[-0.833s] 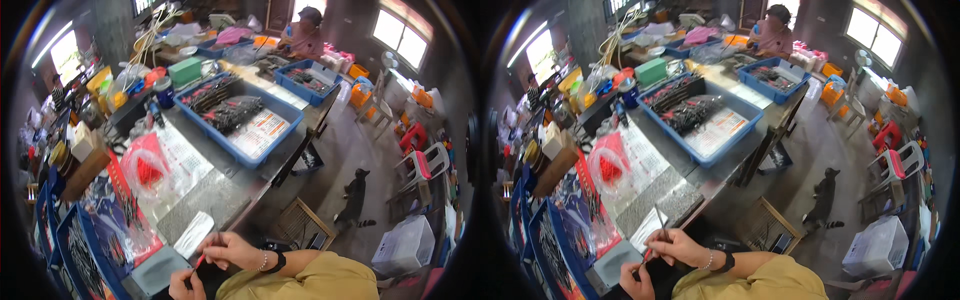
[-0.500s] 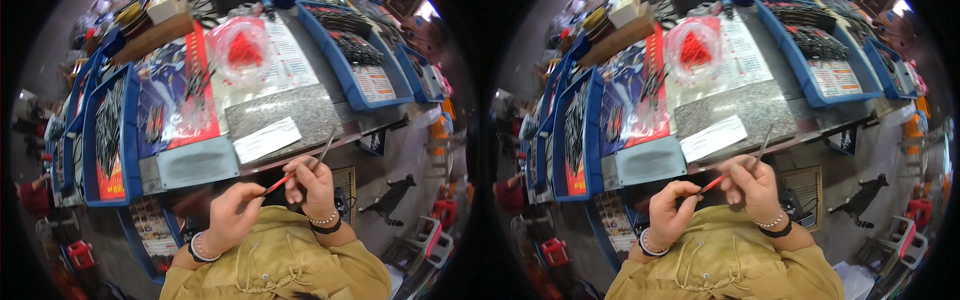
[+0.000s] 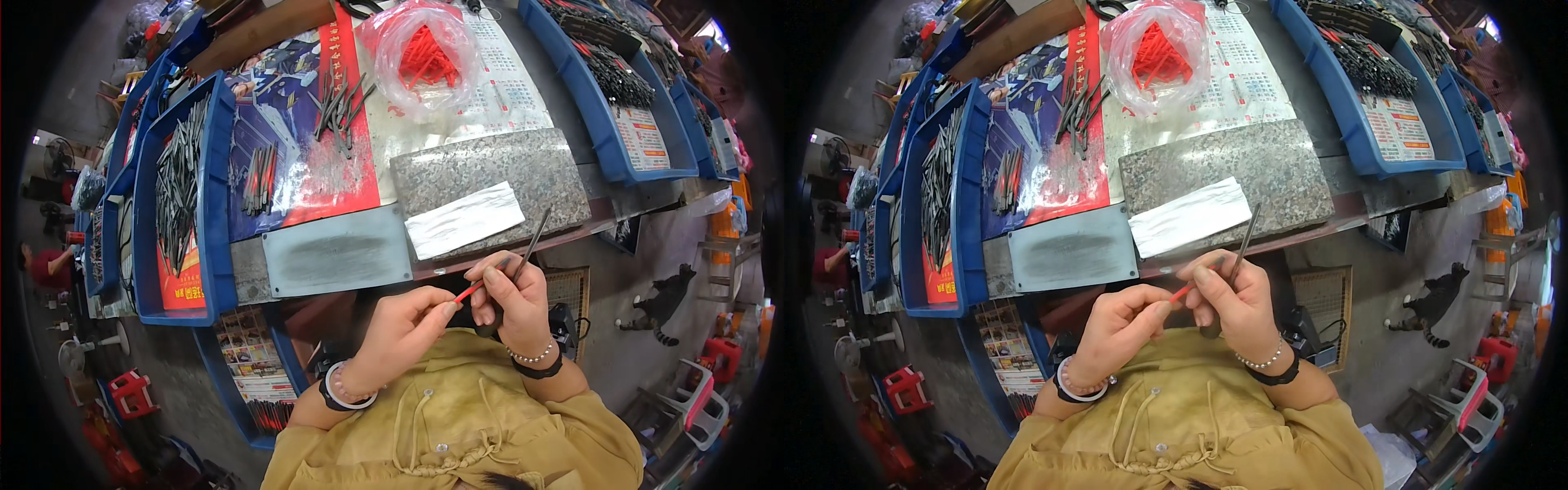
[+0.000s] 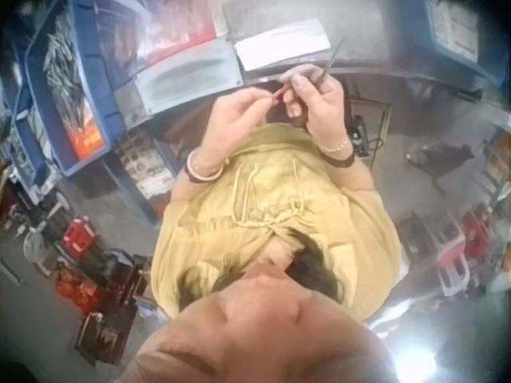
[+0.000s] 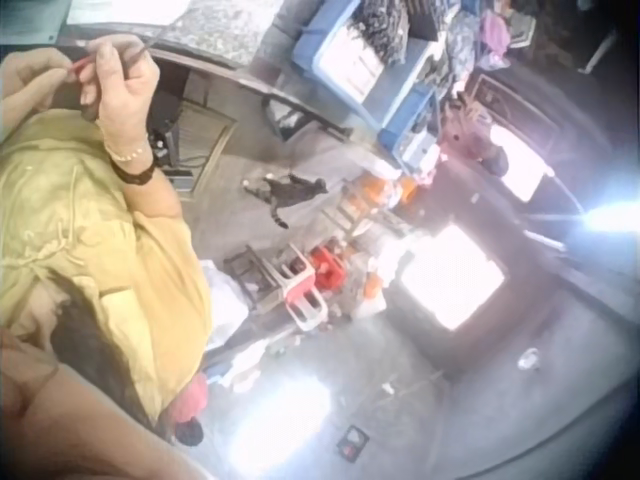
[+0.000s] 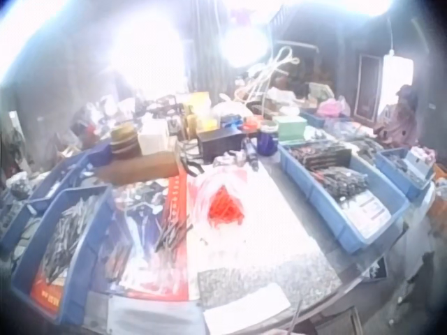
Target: The person repeatedly picks red and black insulated wires, slides red heat-shrink tubing onto them, and uses a metal rod to press the tubing into place. Finished assemblies are placed into a blue bin on the left. The process is repeated for multiple wires throughout the clip.
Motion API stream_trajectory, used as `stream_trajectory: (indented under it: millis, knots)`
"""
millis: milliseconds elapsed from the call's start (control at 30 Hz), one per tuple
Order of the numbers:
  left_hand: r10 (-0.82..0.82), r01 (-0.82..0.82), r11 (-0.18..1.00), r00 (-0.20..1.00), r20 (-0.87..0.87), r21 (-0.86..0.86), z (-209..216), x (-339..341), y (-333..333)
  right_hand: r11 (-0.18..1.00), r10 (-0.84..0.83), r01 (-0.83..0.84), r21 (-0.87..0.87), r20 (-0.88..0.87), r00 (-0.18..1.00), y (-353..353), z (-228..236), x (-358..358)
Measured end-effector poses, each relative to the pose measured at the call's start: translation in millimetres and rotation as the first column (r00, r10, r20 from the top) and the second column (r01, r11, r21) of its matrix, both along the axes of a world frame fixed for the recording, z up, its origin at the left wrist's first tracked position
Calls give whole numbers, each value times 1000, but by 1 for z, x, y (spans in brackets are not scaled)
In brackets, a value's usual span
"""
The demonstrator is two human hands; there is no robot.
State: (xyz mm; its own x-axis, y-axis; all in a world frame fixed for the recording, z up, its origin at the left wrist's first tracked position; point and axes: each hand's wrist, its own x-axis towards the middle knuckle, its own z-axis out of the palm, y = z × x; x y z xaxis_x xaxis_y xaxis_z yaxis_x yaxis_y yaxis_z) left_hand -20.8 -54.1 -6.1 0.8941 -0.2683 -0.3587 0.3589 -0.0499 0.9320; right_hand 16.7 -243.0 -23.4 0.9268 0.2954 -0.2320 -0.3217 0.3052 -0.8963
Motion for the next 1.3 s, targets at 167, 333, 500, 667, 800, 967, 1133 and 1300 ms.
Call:
stream_trajectory:
  millis: [167, 333, 500, 667, 800, 967, 1133, 1300]
  knots:
    - [34, -35, 999, 999, -10, -34, -2, -5, 0, 1000, 2, -2, 8, -28, 1000, 0, -1, 3]
    - [45, -73, 982, 987, -156, -173, -1, -9, 7, 999, 40, -37, 37, -92, 995, 0, -5, 5]
    - [48, -123, 957, 960, -275, -264, -1, -6, 9, 997, 48, -40, 63, -129, 991, 2, -6, 8]
    - [45, -96, 976, 968, -248, -198, -1, -5, 7, 997, 33, -43, -71, -133, 991, 10, 2, 4]
    - [74, -84, 994, 986, -152, -65, 0, -8, 6, 988, 92, -104, -116, -109, 990, 17, 7, -1]
    - [88, -94, 994, 990, -112, -50, 1, -15, 6, 999, -33, 28, -46, -95, 995, 7, 4, 5]
    - [94, -109, 989, 984, -148, -101, 3, -19, 8, 999, 26, -29, -29, -118, 993, 1, 5, 1]
    - [63, -121, 971, 962, 267, 207, 4, -23, 3, 999, 29, -28, 30, -35, 999, 1, 4, 0]
